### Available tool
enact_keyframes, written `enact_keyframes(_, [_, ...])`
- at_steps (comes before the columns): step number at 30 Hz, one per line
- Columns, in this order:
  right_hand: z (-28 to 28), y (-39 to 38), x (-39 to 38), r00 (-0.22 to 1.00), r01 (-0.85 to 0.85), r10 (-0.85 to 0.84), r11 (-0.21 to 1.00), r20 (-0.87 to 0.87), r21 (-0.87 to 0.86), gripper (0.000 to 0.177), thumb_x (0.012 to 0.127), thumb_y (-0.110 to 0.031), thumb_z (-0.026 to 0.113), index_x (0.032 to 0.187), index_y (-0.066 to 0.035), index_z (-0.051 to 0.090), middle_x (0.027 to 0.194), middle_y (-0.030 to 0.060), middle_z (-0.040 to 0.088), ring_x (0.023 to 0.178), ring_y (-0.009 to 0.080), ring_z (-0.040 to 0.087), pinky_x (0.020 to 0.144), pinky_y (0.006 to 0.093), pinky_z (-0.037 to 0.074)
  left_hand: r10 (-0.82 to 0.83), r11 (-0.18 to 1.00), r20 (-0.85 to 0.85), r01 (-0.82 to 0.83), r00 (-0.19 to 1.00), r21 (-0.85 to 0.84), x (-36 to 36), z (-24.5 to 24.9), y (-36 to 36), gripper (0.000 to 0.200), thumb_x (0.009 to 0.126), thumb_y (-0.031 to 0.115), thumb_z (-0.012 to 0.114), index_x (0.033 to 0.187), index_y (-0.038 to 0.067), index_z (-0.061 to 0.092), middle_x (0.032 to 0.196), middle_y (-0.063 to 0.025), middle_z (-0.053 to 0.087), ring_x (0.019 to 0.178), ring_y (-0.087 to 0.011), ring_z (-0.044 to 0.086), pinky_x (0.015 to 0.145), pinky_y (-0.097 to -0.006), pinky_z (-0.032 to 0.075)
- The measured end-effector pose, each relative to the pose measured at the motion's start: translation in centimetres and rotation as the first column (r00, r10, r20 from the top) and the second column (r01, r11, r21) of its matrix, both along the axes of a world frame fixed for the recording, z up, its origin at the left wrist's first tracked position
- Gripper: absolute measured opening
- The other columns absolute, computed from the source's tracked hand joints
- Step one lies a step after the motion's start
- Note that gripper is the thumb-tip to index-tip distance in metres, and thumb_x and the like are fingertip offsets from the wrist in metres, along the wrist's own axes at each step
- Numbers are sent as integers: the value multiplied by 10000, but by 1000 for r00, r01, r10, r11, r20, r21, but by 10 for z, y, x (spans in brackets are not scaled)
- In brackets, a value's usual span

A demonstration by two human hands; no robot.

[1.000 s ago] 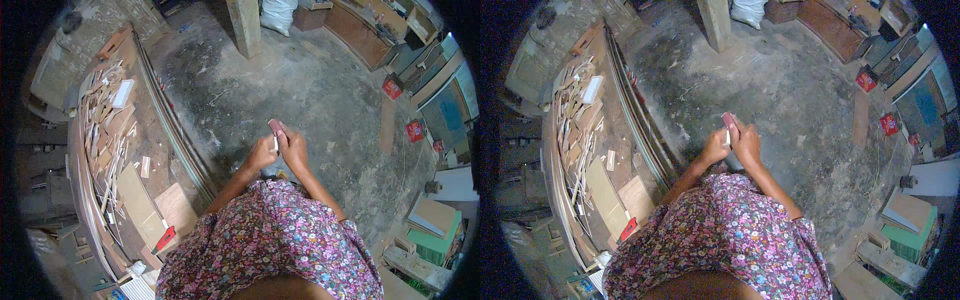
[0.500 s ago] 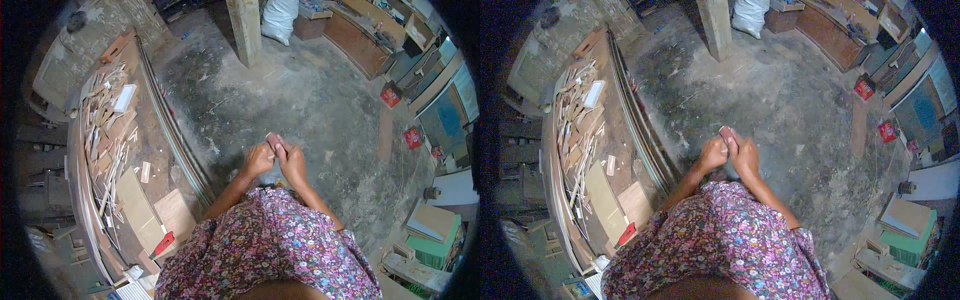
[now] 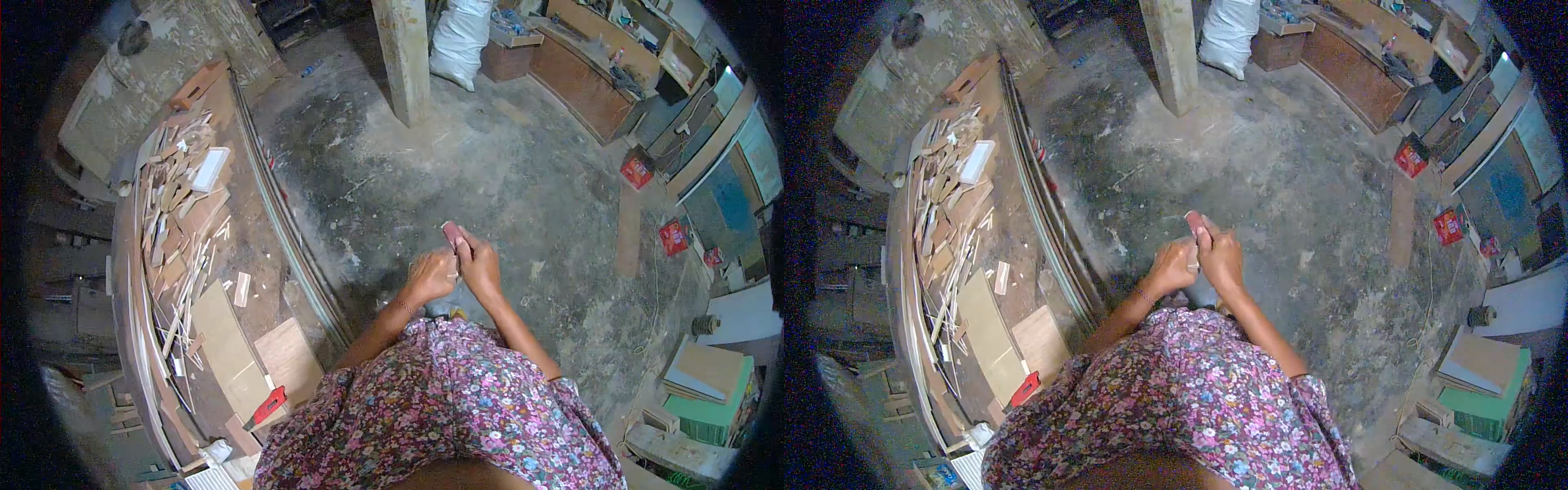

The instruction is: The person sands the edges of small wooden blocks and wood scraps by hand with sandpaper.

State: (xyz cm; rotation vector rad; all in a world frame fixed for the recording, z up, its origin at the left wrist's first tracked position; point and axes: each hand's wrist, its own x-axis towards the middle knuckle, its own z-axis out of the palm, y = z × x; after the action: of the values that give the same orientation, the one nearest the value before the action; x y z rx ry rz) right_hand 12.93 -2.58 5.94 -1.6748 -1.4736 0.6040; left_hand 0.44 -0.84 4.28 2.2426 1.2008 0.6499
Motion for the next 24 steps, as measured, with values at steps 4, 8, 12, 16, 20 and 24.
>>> enact_keyframes(4, [6, -16, -3, 998, -38, 38, 999, 57, 2, 330, 856, -284, 487, 1093, -88, 603, 814, 297, 576, 760, 438, 571, 681, 473, 461, 84, 996, -21, -84, 996, 8, -7, -13, 2, 138, 669, 101, 538, 753, -6, 523, 753, -222, 569, 708, -423, 552, 628, -500, 430])
enact_keyframes(8, [-7, -8, -1, 999, 3, -2, 999, 44, -32, 334, 857, -294, 487, 1115, -112, 595, 836, 300, 573, 758, 436, 567, 678, 476, 457, 93, 995, -44, -91, 995, 46, -3, -6, -2, 150, 662, 103, 554, 765, -1, 519, 754, -217, 574, 709, -421, 556, 635, -499, 436])
enact_keyframes(12, [10, -23, -3, 995, -15, 18, 1000, 94, -27, 324, 854, -293, 489, 1119, -139, 596, 841, 305, 562, 779, 436, 561, 669, 472, 457, 186, 982, -40, -185, 982, 30, -3, -7, 0, 146, 659, 98, 554, 770, 13, 512, 752, -211, 574, 726, -413, 557, 643, -496, 435])
enact_keyframes(16, [-1, -15, -1, 995, 14, -9, 999, 97, -49, 319, 852, -288, 492, 1114, -144, 601, 827, 307, 553, 770, 429, 560, 665, 466, 455, 126, 991, -8, -126, 992, 45, -1, -16, -2, 145, 660, 93, 555, 771, 14, 507, 737, -216, 567, 733, -409, 558, 649, -493, 436])
enact_keyframes(20, [0, -15, -3, 988, 35, -34, 999, 147, 2, 316, 852, -278, 495, 1113, -136, 602, 787, 285, 544, 730, 418, 554, 647, 457, 453, 148, 985, 55, -152, 988, 80, 0, -14, -2, 91, 687, 90, 547, 721, 28, 491, 708, -204, 549, 682, -421, 531, 580, -479, 418])
enact_keyframes(24, [-3, -32, -6, 989, 9, -22, 996, 148, 89, 311, 852, -263, 496, 1120, -141, 598, 751, 255, 528, 691, 406, 548, 625, 451, 452, 217, 976, 42, -217, 975, 10, -6, -20, 5, 149, 667, 82, 546, 789, 1, 517, 724, -234, 577, 692, -423, 562, 615, -500, 437])
